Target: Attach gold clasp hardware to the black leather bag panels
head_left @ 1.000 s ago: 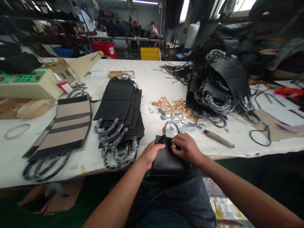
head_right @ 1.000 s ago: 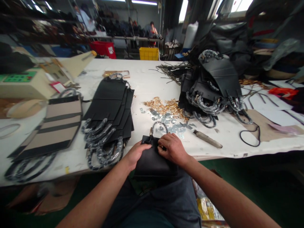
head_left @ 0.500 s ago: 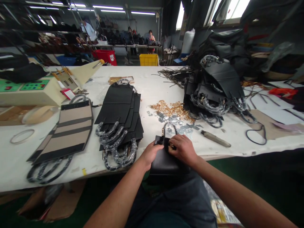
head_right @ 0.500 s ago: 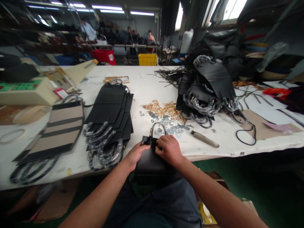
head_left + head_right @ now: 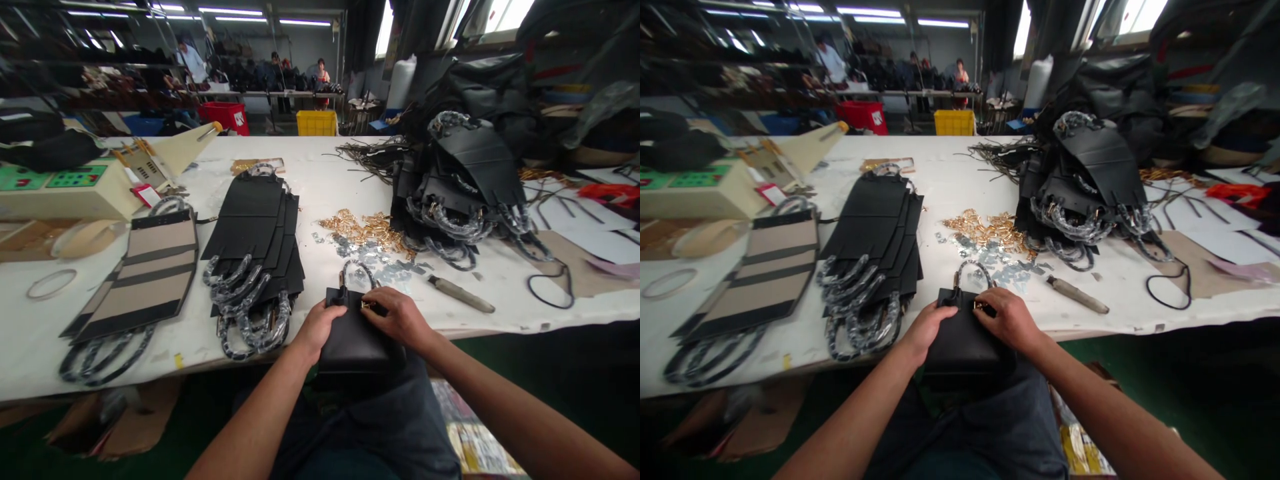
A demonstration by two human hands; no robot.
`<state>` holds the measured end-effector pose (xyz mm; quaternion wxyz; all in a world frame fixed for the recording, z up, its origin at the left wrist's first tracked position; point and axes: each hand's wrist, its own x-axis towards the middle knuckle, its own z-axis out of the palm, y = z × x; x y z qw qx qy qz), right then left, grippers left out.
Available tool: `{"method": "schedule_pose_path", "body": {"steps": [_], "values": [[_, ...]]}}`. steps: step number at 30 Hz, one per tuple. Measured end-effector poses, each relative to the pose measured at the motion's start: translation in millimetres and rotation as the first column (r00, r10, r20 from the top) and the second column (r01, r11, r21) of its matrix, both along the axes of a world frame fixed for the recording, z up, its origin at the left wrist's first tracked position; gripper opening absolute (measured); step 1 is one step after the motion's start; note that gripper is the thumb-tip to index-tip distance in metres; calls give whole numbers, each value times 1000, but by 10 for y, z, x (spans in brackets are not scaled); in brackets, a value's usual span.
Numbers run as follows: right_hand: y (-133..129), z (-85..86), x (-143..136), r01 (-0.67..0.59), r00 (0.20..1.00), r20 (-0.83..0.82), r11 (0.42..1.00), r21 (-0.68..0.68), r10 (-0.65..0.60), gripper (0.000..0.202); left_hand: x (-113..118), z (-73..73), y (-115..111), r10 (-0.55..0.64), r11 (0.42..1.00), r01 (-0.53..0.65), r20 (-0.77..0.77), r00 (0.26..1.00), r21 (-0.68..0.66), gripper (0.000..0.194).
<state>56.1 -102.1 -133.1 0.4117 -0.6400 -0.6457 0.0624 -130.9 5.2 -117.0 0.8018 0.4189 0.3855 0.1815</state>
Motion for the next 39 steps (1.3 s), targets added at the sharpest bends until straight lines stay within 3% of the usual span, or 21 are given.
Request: {"method": "schedule_pose_path", "body": {"steps": [9, 15, 18, 27, 35, 39], "values": [[115, -10, -99, 92, 995, 44, 996, 18, -93, 11, 18, 9, 34, 7, 1000, -8, -22, 1000, -14, 33], [74, 84, 74, -118, 992, 44, 990, -78, 122, 10, 11, 13, 17, 24, 999, -24, -11, 1000, -30, 33], [46, 118, 130, -166, 983, 68, 982, -86, 172, 14, 11, -6, 13, 29, 1000, -29, -12, 1000, 0, 32], [8, 102, -104, 57, 960, 278, 997, -52, -40, 13, 9, -36, 22, 17, 999, -16, -32, 999, 37, 35], [-12, 81, 47, -86, 970, 222, 995, -59, 97, 15, 17, 6, 9, 26, 999, -24, -63, 998, 34, 27], [2, 49, -15, -26, 976, 215, 998, -52, 36, 12, 31, 2, 17, 36, 999, -34, -73, 997, 31, 26]]}}
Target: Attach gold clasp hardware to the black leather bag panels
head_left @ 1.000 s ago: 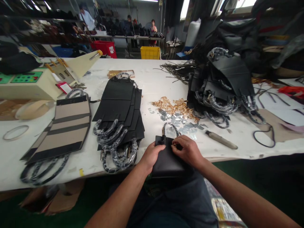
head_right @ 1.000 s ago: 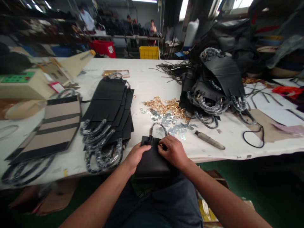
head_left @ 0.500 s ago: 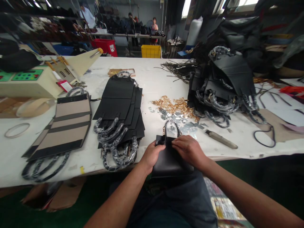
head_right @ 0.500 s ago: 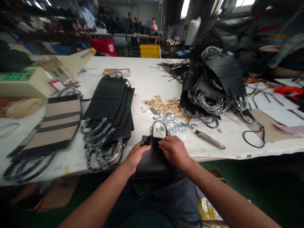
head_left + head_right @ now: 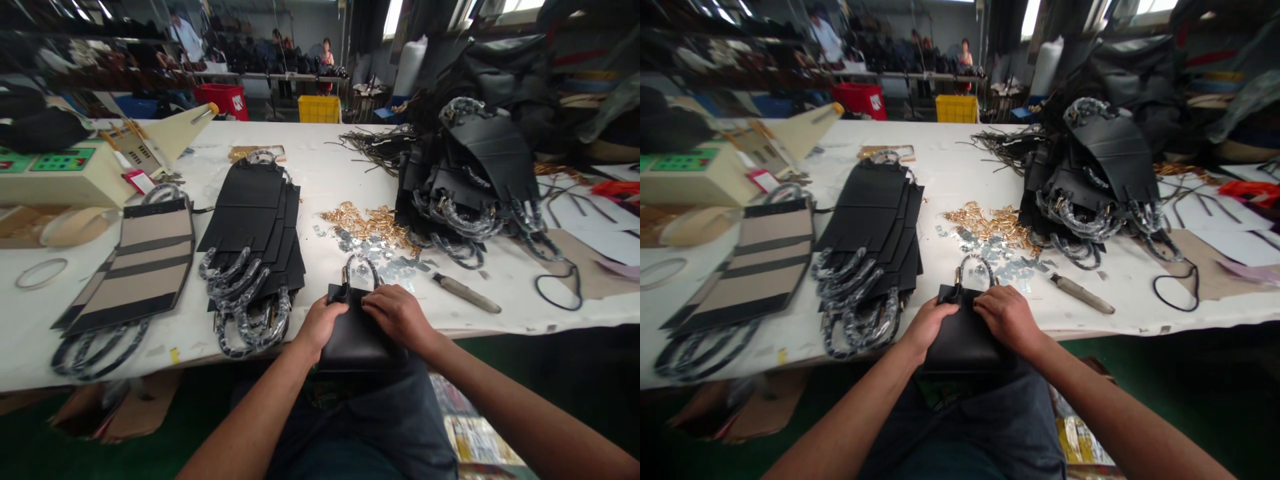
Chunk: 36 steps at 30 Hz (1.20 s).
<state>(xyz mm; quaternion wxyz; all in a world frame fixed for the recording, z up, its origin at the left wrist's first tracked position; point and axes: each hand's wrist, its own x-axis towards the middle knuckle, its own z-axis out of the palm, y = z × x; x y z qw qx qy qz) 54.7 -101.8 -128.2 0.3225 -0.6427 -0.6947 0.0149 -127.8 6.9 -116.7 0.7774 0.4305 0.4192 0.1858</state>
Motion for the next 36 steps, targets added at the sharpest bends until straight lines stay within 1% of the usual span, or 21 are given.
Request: {"method": "schedule_pose_path", "body": {"steps": [2, 4, 7, 9, 12, 15, 18, 21, 24, 26, 29, 33, 36], "values": [[4, -15, -52, 62, 998, -9, 998, 15, -62, 11, 4, 2, 3, -11, 1000, 11, 8, 1000, -2, 27], [3, -21, -79, 82, 997, -1, 996, 24, -82, 11, 4, 2, 1, -10, 1000, 10, 1, 1000, 10, 27], [-4, -9, -54, 11, 1000, 12, 1000, -1, -11, 12, -3, 2, -12, 11, 1000, -11, -9, 1000, 28, 23], [-2, 11, -14, -33, 999, -17, 999, -26, 33, 10, -9, 1, -20, 17, 999, -17, 6, 1000, 26, 21], [27, 61, 40, -33, 997, -68, 997, -76, 28, 5, -16, -3, -23, 9, 999, -10, 27, 1000, 31, 22], [77, 142, 77, -37, 999, -37, 987, -155, 32, 1, -19, -13, -24, -6, 999, 5, 24, 1000, 38, 24], [126, 226, 109, -78, 997, 8, 968, -240, 82, 8, -20, -22, -32, -6, 999, 5, 25, 1000, 47, 24], [161, 257, 134, -120, 993, -13, 956, -268, 121, 12, -24, -29, -41, -9, 998, 8, 14, 1000, 63, 23], [184, 226, 142, -153, 988, -48, 955, -253, 146, 11, -25, -30, -42, -26, 997, 27, -6, 1000, 74, 23], [191, 193, 138, -154, 988, -47, 959, -237, 147, 10, -21, -27, -37, -33, 996, 34, -15, 999, 83, 23], [176, 151, 121, -88, 996, -44, 978, -191, 81, 10, -11, -24, -24, -17, 998, 17, -11, 1000, 61, 25], [99, 94, 67, 11, 994, -103, 997, -73, -19, 3, -11, -34, -20, 3, 1000, -4, 28, 1000, 22, 29], [28, 37, 11, 48, 996, -70, 999, 18, -46, 9, -18, -41, -35, 0, 1000, -1, 59, 998, 24, 29]]}}
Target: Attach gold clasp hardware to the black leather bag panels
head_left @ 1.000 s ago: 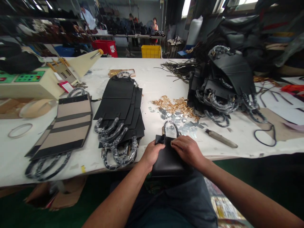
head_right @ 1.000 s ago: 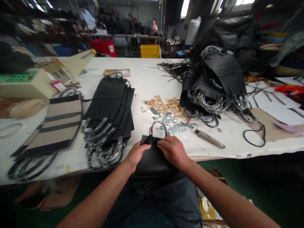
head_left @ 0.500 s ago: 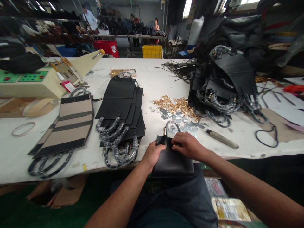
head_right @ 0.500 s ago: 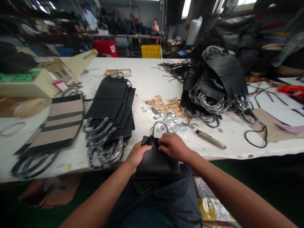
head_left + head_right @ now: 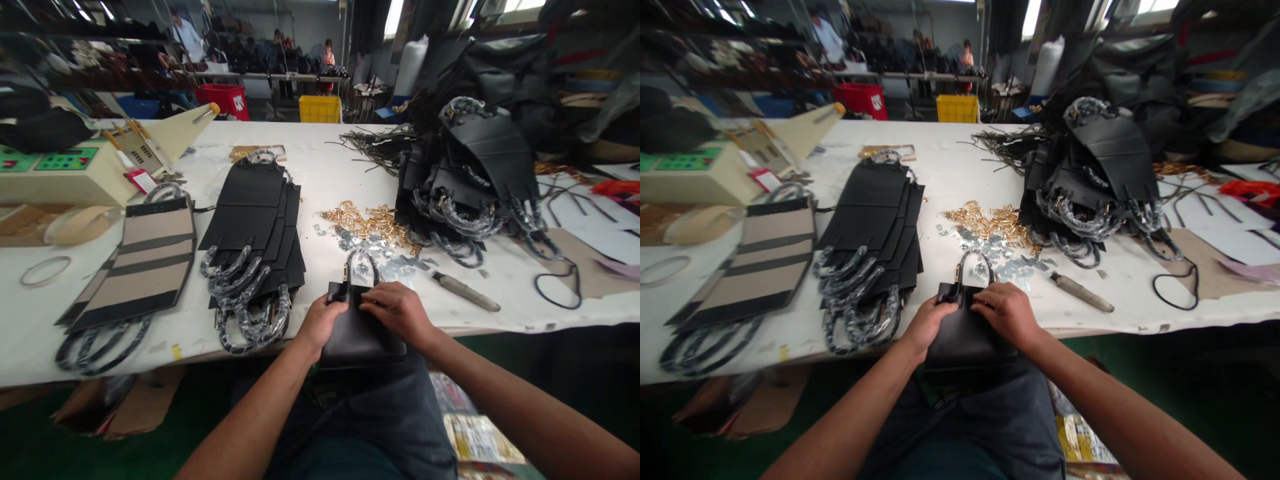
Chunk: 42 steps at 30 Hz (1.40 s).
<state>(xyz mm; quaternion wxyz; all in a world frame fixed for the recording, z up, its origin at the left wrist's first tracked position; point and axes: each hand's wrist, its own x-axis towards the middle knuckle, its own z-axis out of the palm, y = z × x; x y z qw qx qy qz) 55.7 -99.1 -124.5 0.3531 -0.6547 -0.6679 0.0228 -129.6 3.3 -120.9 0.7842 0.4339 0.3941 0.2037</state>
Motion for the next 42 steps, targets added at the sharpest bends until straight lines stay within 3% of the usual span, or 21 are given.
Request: {"method": "schedule_pose_path", "body": {"steps": [6, 20, 30, 42], "values": [[-46, -5, -23, -62, 981, 188, 998, 27, 56, 20, 4, 28, -14, 35, 999, -35, -30, 999, 8, 24], [23, -27, -46, -52, 952, 301, 999, -17, 55, 21, 24, 33, 4, 20, 997, -16, -66, 998, 70, 25], [114, 75, 101, -153, 927, 325, 980, -124, 186, 16, 24, 41, 3, 58, 998, -58, -24, 998, -2, 25], [73, -28, -1, -82, 955, 281, 995, -62, 96, 22, 22, 37, 30, 20, 999, -21, -38, 999, -30, 28]]}}
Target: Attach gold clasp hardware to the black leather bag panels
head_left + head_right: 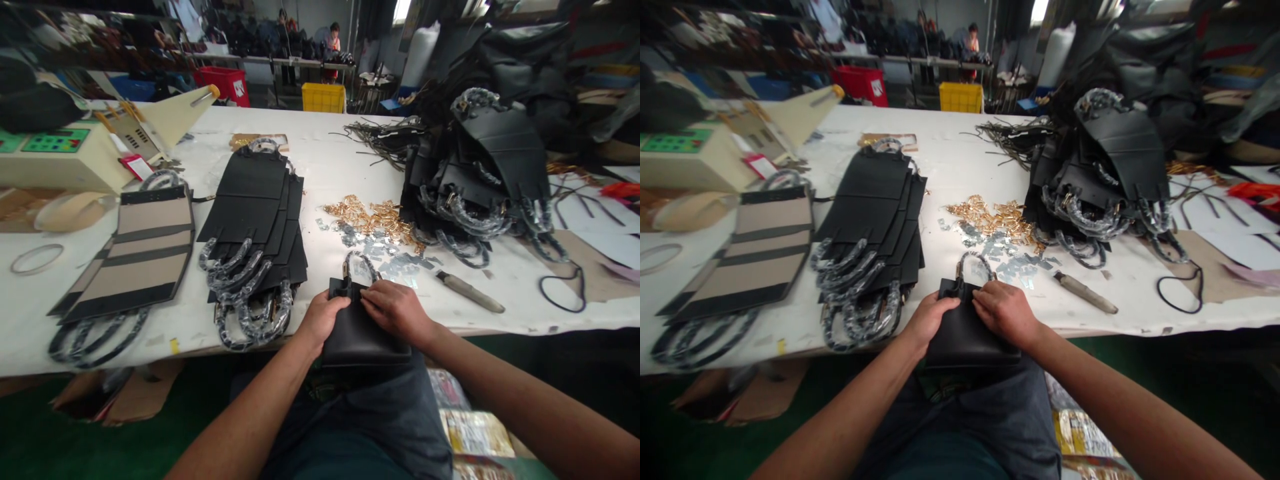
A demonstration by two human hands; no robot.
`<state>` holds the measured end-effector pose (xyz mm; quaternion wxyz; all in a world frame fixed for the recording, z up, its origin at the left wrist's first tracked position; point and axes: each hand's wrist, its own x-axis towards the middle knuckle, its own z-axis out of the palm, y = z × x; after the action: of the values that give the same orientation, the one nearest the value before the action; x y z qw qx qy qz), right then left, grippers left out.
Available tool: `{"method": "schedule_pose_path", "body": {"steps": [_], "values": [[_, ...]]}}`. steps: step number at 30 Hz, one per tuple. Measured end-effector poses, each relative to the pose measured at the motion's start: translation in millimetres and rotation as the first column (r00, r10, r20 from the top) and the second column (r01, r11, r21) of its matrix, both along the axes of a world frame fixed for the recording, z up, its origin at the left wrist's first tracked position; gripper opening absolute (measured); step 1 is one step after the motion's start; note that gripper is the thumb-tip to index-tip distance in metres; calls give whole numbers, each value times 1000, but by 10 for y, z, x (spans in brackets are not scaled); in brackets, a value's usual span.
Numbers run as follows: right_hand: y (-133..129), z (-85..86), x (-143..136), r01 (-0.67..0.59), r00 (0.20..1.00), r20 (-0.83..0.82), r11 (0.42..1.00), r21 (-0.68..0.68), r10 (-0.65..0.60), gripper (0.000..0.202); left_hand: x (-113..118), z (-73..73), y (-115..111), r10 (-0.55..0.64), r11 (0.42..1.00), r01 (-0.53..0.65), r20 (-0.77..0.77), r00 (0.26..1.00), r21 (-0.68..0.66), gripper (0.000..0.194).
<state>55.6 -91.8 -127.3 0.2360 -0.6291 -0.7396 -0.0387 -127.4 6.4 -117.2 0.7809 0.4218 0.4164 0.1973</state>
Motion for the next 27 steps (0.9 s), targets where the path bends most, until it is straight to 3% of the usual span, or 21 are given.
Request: {"method": "schedule_pose_path", "body": {"steps": [5, 13, 27], "values": [[7, 4, -18, 11, 997, 76, 1000, 8, -11, 23, -3, 1, 2, -3, 1000, 3, 4, 1000, -10, 28], [75, 98, 208, -155, 986, -63, 985, -70, 151, 22, -7, 17, 5, 4, 1000, -3, 47, 999, -24, 29], [55, 13, 107, -79, 995, -71, 996, -40, 76, 21, -17, -7, 12, 4, 1000, -4, 12, 1000, 0, 28]]}}
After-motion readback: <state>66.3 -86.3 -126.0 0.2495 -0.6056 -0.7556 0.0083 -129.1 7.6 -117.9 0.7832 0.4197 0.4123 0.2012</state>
